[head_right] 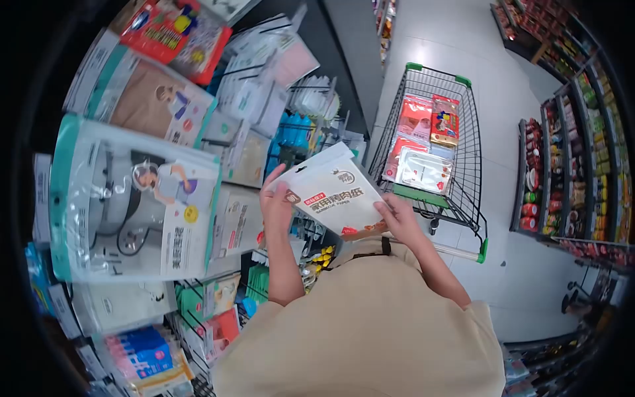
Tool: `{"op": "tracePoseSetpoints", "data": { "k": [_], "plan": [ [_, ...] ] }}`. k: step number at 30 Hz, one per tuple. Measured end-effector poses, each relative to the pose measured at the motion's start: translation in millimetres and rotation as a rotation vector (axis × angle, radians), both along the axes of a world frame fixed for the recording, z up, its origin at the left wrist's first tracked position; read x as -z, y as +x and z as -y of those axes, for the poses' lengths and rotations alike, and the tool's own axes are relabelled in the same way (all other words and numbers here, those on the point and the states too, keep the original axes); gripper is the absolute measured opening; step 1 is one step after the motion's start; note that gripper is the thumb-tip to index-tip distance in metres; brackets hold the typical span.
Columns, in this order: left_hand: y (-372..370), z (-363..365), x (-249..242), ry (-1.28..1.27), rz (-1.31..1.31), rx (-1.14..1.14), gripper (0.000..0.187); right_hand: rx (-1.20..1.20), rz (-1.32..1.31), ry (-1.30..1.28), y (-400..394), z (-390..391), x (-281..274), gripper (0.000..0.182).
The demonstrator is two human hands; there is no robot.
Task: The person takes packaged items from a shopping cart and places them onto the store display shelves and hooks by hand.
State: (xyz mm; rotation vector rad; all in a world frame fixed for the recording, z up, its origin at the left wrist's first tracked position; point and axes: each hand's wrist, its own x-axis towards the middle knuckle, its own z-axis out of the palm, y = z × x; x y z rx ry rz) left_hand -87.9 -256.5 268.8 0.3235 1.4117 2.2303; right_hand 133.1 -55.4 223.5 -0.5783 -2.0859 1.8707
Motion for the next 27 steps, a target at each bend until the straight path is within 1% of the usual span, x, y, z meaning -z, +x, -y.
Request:
{"op": "tracePoseSetpoints", "data": {
  "k": [1,2,3,5,6,7,8,9,10,11,12,13,17,19,20,22,23,25,26,27],
  "plan": [
    [3,12,-1,-0.045,0.016,-0.050,0.044,-0.027,-0.003,-0.001,-5,7,-3,0.025],
    [8,23,-1,-0.012,0.056,-0.127,0.035,-0.076,0.053,0.000,-11,14,-6,0.024],
    [11,40,4,-0.014,0.052,-0.147,0.035,-0.120,0.108,0.002,-18,22,-9,0.024],
    [18,73,21,-0.047,0.124,-0.337,0.030,-0.167,0.125,-0.030,-34,35,2,0.022],
    [24,83,16,-0.083,0.106,-0.407,0.027,-0.205,0.069,0.037,-44,43,3,0.021],
    [31,92,16,-0.083,0.109,-0.418,0.027,-0.243,0.015,0.103,-53,48,2,0.020],
    [37,103,17,-0.101,0.085,-0.519,0.026,-0.330,0.059,0.138,-60,50,0,0.020],
    [42,111,14,-0.120,0.061,-0.619,0.024,-0.342,0.057,0.137,-68,56,-1,0.020],
    [49,115,7,-0.127,-0.006,-0.664,0.022,-0.410,0.096,0.163,-77,62,-2,0.020],
    [52,125,8,-0.130,-0.006,-0.676,0.022,-0.478,0.135,0.188,-84,69,-1,0.020],
    [56,134,7,-0.146,-0.019,-0.735,0.022,-0.508,0.118,0.160,-92,76,2,0.021],
    [59,142,6,-0.162,-0.031,-0.794,0.022,-0.522,0.119,0.157,-99,83,3,0.021],
    [65,168,-3,-0.177,-0.075,-0.868,0.020,-0.570,0.064,0.142,-123,109,-7,0.020],
    [61,174,-3,-0.122,-0.123,-1.007,0.015,-0.600,0.087,0.131,-134,117,-10,0.019],
    [58,179,0,-0.124,-0.126,-1.013,0.015,-0.606,0.083,0.129,-138,121,-7,0.019],
    [49,193,13,-0.144,-0.084,-1.121,0.017,-0.570,-0.028,0.114,-144,128,-1,0.019],
    [46,201,22,-0.146,-0.086,-1.121,0.017,-0.570,-0.029,0.111,-146,129,-3,0.019],
    [45,206,24,-0.622,-0.448,-1.080,0.024,-0.553,0.000,0.105,-149,129,-14,0.019],
    [43,206,26,-0.624,-0.449,-1.078,0.024,-0.552,0.000,0.104,-151,130,-13,0.019],
    [42,193,7,-0.357,-0.272,-1.136,0.028,-0.532,-0.039,0.091,-154,130,-10,0.019]
  ]
}}
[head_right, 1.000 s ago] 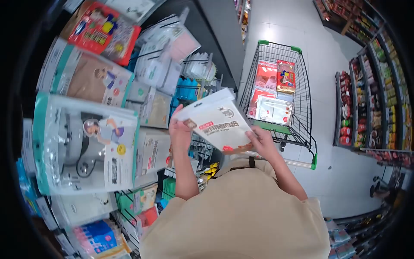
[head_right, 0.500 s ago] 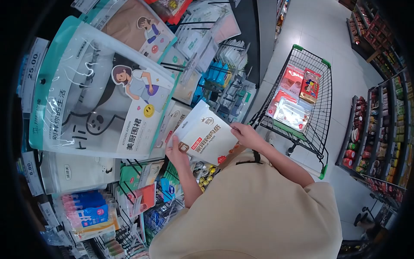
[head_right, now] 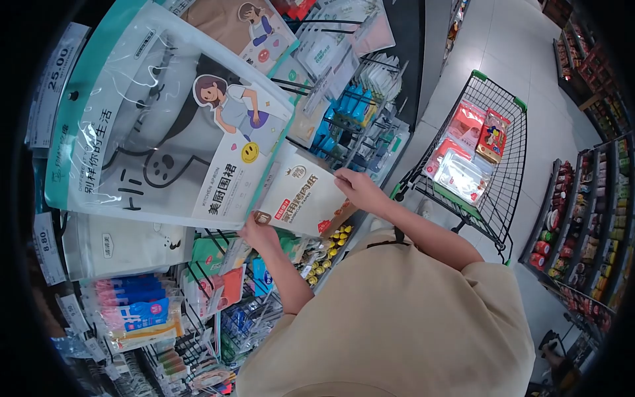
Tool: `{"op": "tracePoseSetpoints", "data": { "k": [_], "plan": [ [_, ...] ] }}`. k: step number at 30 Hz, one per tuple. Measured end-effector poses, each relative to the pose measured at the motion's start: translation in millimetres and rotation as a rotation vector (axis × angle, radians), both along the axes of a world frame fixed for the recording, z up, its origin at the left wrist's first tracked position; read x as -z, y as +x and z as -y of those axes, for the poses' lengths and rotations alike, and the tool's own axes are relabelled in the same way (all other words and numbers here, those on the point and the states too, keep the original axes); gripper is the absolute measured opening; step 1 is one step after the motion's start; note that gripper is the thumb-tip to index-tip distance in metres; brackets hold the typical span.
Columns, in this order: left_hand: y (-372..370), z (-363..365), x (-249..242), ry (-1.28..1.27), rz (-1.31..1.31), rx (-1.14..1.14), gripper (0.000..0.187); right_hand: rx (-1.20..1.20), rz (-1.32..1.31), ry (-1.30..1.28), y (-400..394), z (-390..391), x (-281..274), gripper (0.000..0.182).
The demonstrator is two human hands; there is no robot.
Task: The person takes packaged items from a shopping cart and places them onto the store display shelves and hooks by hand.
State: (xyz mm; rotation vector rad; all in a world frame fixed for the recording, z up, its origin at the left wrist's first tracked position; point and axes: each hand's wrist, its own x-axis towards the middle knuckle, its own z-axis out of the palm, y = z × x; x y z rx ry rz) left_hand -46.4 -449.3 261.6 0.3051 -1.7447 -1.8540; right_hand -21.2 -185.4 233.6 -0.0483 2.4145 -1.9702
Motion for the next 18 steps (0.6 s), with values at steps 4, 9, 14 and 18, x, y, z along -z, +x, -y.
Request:
{"op": "tracePoseSetpoints", "data": {
  "k": [4,9,14,18],
  "plan": [
    [-9,-6,-10,0.332,-0.059,0.073,0.032,0.033,-0.056,-0.012,-9,-2,4,0.020],
    [-12,-6,-5,0.340,0.038,0.094,0.030,0.069,-0.050,-0.036,-8,-5,4,0.021],
    [-6,-24,-18,0.229,0.149,0.017,0.028,0.082,-0.039,-0.009,-2,-8,16,0.021],
    [-7,2,8,0.289,0.093,0.065,0.023,0.043,0.023,0.000,1,-6,15,0.022]
  ]
}}
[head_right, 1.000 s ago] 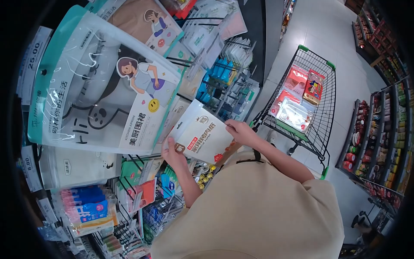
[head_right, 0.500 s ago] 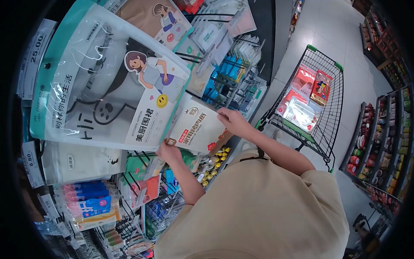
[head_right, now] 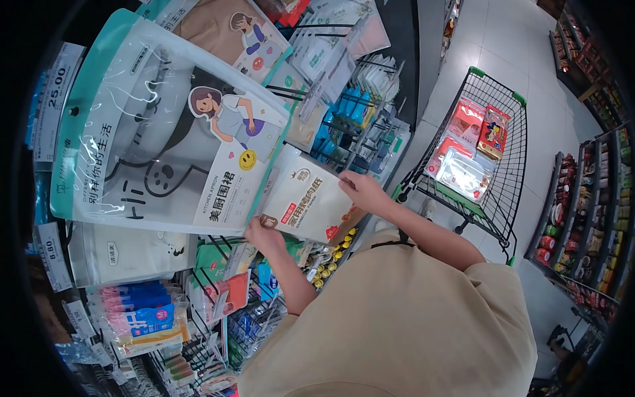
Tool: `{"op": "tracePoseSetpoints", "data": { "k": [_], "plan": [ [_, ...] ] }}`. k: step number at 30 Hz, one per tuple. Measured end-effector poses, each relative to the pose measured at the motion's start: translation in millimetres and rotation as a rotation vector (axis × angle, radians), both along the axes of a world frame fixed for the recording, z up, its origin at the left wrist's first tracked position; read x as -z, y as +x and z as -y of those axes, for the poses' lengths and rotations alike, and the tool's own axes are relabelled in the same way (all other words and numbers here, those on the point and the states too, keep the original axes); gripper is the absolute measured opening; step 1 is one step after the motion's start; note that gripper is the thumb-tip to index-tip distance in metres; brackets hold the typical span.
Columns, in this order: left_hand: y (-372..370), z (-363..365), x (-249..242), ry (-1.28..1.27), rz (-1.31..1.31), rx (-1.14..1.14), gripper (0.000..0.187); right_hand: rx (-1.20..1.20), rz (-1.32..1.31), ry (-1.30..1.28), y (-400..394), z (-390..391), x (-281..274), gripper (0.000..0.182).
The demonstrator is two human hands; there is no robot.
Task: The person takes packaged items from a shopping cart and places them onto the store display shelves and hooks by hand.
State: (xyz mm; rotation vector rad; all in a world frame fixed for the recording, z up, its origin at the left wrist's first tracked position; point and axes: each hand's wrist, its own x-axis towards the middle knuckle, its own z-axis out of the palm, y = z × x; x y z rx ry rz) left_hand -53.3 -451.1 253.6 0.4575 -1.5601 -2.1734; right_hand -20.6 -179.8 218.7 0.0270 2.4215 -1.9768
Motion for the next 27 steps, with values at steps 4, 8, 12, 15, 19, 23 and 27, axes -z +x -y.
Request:
{"op": "tracePoseSetpoints", "data": {
  "k": [4,8,12,15,19,23,27],
  "plan": [
    [0,-2,-6,0.070,-0.083,-0.141,0.018,-0.024,-0.045,-0.030,1,6,-6,0.023],
    [-4,0,-10,0.049,-0.118,-0.081,0.017,-0.028,-0.027,-0.023,3,10,-11,0.023],
    [-9,7,7,-0.002,-0.111,-0.032,0.020,-0.033,0.012,-0.022,5,10,2,0.029],
    [-9,7,9,-0.082,-0.111,-0.039,0.021,-0.045,0.032,0.053,9,8,20,0.038],
    [-6,7,4,-0.099,-0.068,0.010,0.021,-0.063,-0.012,0.181,17,6,37,0.054],
    [-7,10,8,-0.133,-0.043,0.019,0.022,-0.082,0.042,0.199,21,4,37,0.059],
    [-7,10,8,-0.200,-0.104,-0.050,0.024,-0.114,0.113,0.144,22,-1,29,0.060]
  ]
}}
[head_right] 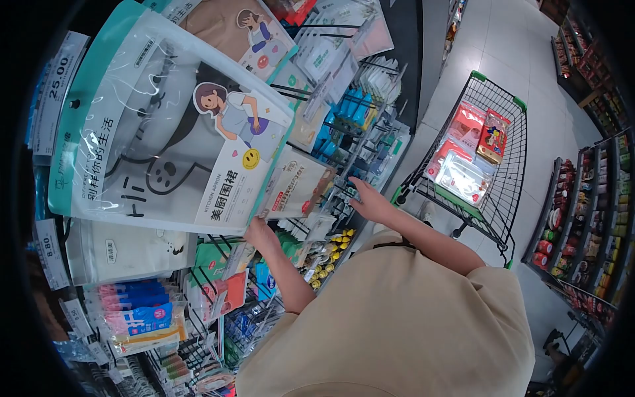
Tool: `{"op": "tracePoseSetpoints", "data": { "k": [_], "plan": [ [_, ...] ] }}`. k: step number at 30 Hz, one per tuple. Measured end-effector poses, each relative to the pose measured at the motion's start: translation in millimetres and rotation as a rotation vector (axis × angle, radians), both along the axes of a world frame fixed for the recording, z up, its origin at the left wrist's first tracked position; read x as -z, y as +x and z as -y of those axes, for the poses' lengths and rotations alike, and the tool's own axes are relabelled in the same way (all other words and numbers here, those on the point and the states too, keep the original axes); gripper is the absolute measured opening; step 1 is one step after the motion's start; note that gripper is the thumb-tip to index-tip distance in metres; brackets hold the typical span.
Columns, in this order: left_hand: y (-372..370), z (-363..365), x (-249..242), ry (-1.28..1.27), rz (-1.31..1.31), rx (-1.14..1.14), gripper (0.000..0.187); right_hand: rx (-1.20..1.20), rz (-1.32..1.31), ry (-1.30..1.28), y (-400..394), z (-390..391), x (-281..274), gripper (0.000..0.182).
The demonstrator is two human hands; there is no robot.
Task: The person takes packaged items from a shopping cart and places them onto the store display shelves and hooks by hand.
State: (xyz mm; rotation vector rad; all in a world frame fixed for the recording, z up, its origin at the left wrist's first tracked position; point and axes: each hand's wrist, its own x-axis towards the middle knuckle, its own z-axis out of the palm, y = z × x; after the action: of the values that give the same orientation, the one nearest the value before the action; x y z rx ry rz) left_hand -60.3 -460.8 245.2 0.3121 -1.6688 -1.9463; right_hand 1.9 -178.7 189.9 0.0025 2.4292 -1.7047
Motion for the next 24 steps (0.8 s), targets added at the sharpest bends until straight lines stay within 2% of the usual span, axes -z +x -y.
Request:
{"op": "tracePoseSetpoints", "data": {
  "k": [2,5,7,11,13,14,16,17,19,24],
  "plan": [
    [0,4,7,-0.080,0.003,-0.005,0.025,-0.002,0.004,0.000,1,-2,2,0.059],
    [4,0,3,0.024,-0.091,-0.014,0.024,0.004,-0.013,-0.030,2,-6,6,0.058],
    [11,10,8,-0.186,0.054,-0.024,0.023,0.021,0.047,-0.053,6,-11,0,0.055],
    [35,14,15,-0.379,0.117,0.049,0.025,0.040,0.020,-0.058,12,-21,24,0.052],
    [46,21,23,-0.564,0.295,0.138,0.030,0.081,-0.020,-0.063,12,-27,30,0.048],
    [49,25,27,-0.569,0.297,0.140,0.030,0.083,-0.017,-0.067,14,-29,32,0.048],
    [52,28,29,-0.694,0.584,0.330,0.034,0.104,-0.006,-0.054,16,-34,35,0.045],
    [53,27,31,-0.700,0.586,0.333,0.034,0.108,-0.004,-0.059,18,-37,37,0.045],
    [53,9,26,-0.670,0.727,0.562,0.038,0.117,0.003,-0.060,21,-44,38,0.040],
    [46,-71,29,-0.695,0.610,0.792,0.034,0.176,0.042,-0.122,34,-67,27,0.032]
  ]
}}
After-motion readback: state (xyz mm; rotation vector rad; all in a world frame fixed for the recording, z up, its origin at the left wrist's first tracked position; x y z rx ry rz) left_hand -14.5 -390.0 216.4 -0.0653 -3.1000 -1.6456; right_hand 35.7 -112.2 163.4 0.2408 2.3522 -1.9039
